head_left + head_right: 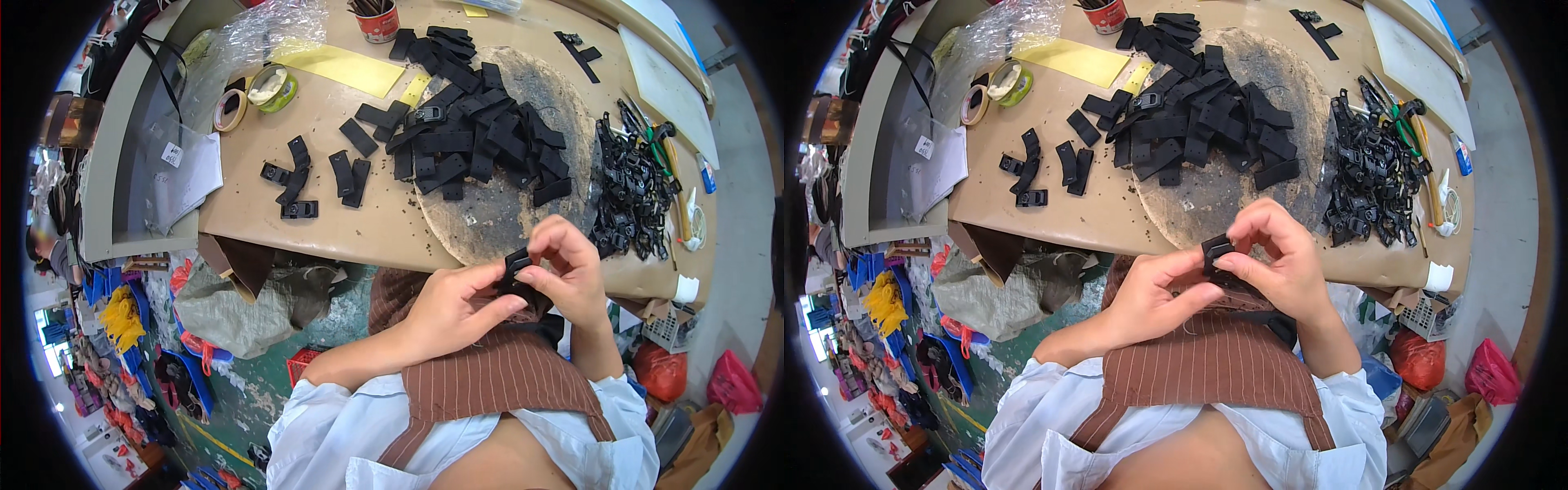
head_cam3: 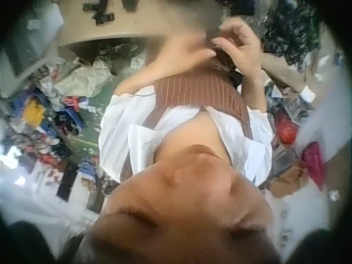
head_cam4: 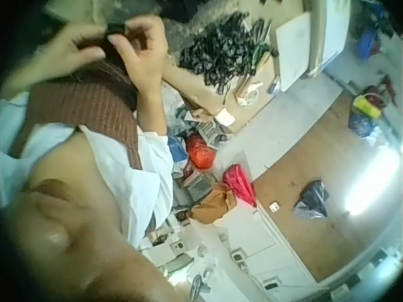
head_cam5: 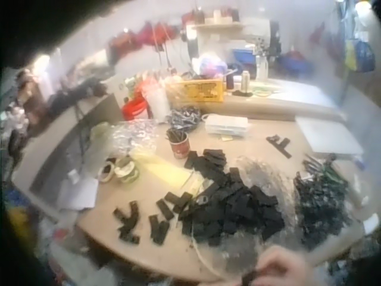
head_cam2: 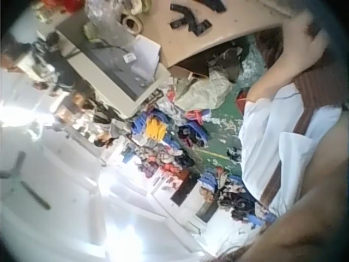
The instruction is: The person repeatedly picks up black plastic buckles and fabric straps from a table, inserts the strap into the buckle, and places the assembled unit on the table. The process is continuous and repetitive, with the person handling items one at a time.
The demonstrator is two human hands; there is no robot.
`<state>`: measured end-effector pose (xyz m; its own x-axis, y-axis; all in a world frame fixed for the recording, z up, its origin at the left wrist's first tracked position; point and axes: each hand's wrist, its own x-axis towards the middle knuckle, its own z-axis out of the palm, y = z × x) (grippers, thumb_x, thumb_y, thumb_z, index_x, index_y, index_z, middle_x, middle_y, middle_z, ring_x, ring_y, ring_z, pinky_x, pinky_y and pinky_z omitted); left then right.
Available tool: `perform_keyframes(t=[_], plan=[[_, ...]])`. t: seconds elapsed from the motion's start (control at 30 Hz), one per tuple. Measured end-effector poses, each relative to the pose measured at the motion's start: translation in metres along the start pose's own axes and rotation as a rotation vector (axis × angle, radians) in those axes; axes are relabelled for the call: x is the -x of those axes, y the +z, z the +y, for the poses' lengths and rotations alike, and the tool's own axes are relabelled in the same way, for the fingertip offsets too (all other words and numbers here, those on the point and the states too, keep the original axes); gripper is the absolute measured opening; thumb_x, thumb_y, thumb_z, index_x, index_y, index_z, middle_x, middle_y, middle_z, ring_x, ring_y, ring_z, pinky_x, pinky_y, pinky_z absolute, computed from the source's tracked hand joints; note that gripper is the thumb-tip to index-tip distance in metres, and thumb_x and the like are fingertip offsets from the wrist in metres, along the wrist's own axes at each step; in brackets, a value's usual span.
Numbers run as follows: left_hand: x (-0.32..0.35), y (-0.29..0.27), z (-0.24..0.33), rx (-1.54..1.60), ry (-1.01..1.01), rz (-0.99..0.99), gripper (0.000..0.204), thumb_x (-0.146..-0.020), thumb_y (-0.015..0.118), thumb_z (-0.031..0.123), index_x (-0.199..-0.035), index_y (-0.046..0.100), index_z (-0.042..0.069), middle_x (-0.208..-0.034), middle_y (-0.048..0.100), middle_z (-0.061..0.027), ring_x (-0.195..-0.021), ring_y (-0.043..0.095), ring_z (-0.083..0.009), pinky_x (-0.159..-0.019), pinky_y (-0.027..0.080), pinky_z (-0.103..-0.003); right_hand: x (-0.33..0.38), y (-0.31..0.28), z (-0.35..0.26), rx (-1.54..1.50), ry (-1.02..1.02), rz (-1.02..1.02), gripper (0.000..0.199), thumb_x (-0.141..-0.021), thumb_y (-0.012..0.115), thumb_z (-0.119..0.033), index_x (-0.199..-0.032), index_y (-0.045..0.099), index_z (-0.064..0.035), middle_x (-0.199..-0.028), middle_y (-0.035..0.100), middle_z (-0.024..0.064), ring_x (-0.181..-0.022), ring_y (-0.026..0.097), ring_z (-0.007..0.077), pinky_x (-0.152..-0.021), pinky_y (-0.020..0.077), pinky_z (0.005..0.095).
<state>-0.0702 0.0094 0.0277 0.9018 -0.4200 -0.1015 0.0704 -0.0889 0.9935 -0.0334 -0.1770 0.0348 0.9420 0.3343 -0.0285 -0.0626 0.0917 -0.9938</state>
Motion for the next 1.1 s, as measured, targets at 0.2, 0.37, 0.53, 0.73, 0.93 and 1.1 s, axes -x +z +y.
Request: perform_keyframes(t=[0.2,0.37,0.53,0.73,0.93,1.1], plan=[[-0.008,-0.006,-0.004,-0.343,0.010,0.062,0.024,-0.080,0.066,0.008,-0.104,0.062,0.004,-0.081,0.065,-0.0125,-0.070,0.065,-0.0152,-0.062,0.049,-0.027,-0.008,-0.009,0.009,0.014,0.099,-0.178,0.022,-0.080,0.064,-0.002,-0.100,0.054,-0.0006,-0.089,0.053,0.0020,-0.078,0.053,0.0077,-0.071,0.0441,0.0212],[-0.010,-0.018,-0.002,0.134,-0.137,0.167,0.024,-0.078,0.068,0.005,-0.101,0.063,-0.001,-0.090,0.064,-0.0048,-0.080,0.061,-0.0072,-0.066,0.051,-0.024,-0.001,-0.010,0.027,-0.436,0.250,-0.105,0.022,-0.081,0.064,-0.002,-0.100,0.052,-0.0004,-0.088,0.056,0.0033,-0.074,0.056,0.0083,-0.067,0.0474,0.0210],[-0.015,-0.010,-0.014,0.380,0.000,0.358,0.023,-0.074,0.071,-0.001,-0.095,0.063,-0.003,-0.107,0.056,-0.0100,-0.084,0.061,-0.0122,-0.074,0.052,-0.024,0.000,-0.003,0.023,-0.287,0.098,0.069,0.019,-0.080,0.065,-0.002,-0.096,0.054,0.0006,-0.086,0.057,0.0036,-0.071,0.057,0.0087,-0.064,0.0483,0.0216],[-0.020,-0.015,-0.023,0.482,-0.020,0.219,0.017,-0.079,0.067,0.003,-0.094,0.062,-0.002,-0.101,0.058,-0.0074,-0.086,0.057,-0.0090,-0.076,0.046,-0.023,0.001,-0.010,0.021,-0.269,0.047,-0.017,0.018,-0.081,0.066,-0.004,-0.095,0.056,0.0009,-0.082,0.057,0.0028,-0.070,0.056,0.0078,-0.064,0.0474,0.0210],[-0.018,-0.017,-0.031,0.661,-0.032,0.095,0.014,-0.081,0.065,0.003,-0.093,0.060,-0.002,-0.104,0.057,-0.0077,-0.089,0.054,-0.0076,-0.076,0.045,-0.023,-0.003,-0.006,0.015,-0.305,0.149,-0.033,0.014,-0.083,0.064,-0.006,-0.094,0.056,0.0002,-0.090,0.056,0.0026,-0.075,0.055,0.0071,-0.069,0.0455,0.0202],[-0.010,-0.011,-0.033,0.517,0.009,0.221,0.012,-0.080,0.064,-0.001,-0.091,0.062,-0.001,-0.116,0.052,-0.0119,-0.096,0.055,-0.0108,-0.082,0.046,-0.024,-0.004,-0.008,0.027,-0.328,0.161,-0.031,0.016,-0.084,0.062,-0.006,-0.098,0.056,-0.0002,-0.093,0.057,0.0015,-0.082,0.054,0.0055,-0.073,0.0445,0.0194]])
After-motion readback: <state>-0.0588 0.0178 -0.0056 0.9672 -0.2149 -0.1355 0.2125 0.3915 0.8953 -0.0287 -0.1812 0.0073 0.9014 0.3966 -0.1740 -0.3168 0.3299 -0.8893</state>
